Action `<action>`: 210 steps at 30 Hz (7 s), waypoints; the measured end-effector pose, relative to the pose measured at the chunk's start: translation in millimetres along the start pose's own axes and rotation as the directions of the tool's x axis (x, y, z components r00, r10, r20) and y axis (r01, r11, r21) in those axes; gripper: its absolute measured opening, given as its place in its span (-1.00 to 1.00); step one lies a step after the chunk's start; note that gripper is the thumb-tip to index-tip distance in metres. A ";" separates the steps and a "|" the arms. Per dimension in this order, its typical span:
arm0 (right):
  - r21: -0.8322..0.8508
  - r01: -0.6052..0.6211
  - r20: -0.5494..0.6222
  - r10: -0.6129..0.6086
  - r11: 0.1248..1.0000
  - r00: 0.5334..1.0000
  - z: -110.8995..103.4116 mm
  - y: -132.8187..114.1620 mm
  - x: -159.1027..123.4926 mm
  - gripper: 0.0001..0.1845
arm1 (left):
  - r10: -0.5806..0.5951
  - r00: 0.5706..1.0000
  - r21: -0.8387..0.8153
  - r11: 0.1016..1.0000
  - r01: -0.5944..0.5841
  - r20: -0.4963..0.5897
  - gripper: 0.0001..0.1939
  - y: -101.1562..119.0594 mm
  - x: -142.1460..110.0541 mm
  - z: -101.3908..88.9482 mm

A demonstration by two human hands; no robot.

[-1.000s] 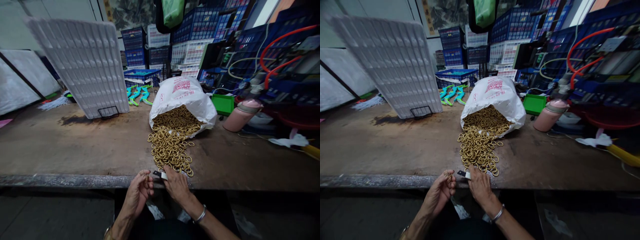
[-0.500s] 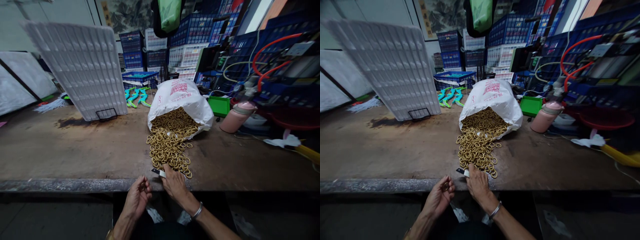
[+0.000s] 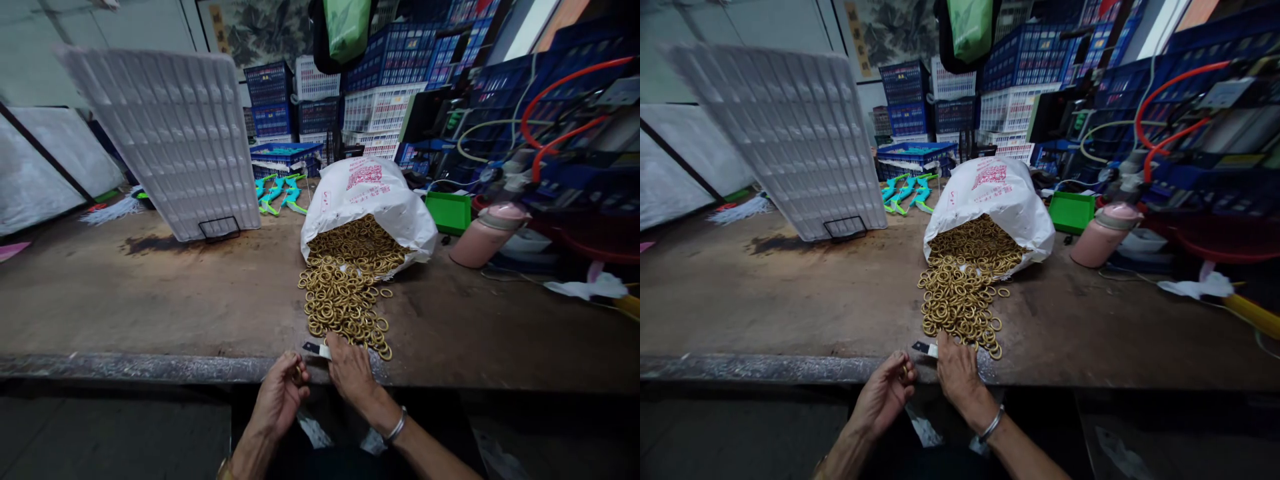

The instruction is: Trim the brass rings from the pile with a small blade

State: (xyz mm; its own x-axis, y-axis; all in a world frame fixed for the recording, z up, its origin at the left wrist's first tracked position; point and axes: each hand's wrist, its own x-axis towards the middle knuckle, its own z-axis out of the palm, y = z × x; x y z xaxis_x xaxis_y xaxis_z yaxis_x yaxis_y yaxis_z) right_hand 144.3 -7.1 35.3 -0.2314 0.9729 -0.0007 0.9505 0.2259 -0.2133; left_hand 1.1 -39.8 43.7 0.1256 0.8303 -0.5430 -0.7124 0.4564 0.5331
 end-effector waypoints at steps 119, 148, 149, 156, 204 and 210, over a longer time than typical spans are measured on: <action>0.891 -0.210 0.199 0.069 0.402 0.978 -3.8 2.1 -7.8 -0.54 | 0.181 0.959 0.488 0.830 -0.268 0.219 -0.64 -16.6 7.0 23.1; 0.095 -0.094 0.002 0.094 0.991 0.996 -29.4 25.8 -9.3 -0.70 | 0.120 0.971 0.361 0.913 -0.189 0.205 -0.62 -15.1 -6.7 28.6; 0.079 -0.153 -0.032 0.155 0.985 0.987 -31.2 36.7 -7.8 -0.71 | 0.080 0.974 0.326 0.934 -0.148 0.214 -0.63 -12.7 -8.9 30.1; 0.188 -0.385 -0.186 0.417 0.904 0.889 -43.3 119.6 5.5 -0.83 | -0.157 0.948 -0.079 0.979 0.186 0.276 -0.82 -0.6 3.8 23.8; 0.604 0.189 -0.127 -0.141 0.774 0.982 -30.6 13.8 -14.9 -0.88 | -0.038 0.980 0.247 0.969 -0.012 0.196 -0.63 -14.3 3.4 29.8; 0.712 0.073 -0.100 -0.001 0.699 0.995 -27.8 10.0 -12.5 -0.79 | 0.080 0.984 0.376 0.917 -0.135 0.160 -0.63 -19.4 2.9 28.2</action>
State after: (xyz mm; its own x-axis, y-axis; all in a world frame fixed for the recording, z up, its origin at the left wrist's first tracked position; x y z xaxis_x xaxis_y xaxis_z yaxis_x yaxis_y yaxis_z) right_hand 162.4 -15.6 60.3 -0.2105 0.9727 0.0977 0.4999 0.1930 -0.8443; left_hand 34.8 -37.2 50.0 0.1770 0.9045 -0.3880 -0.4103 0.4262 0.8062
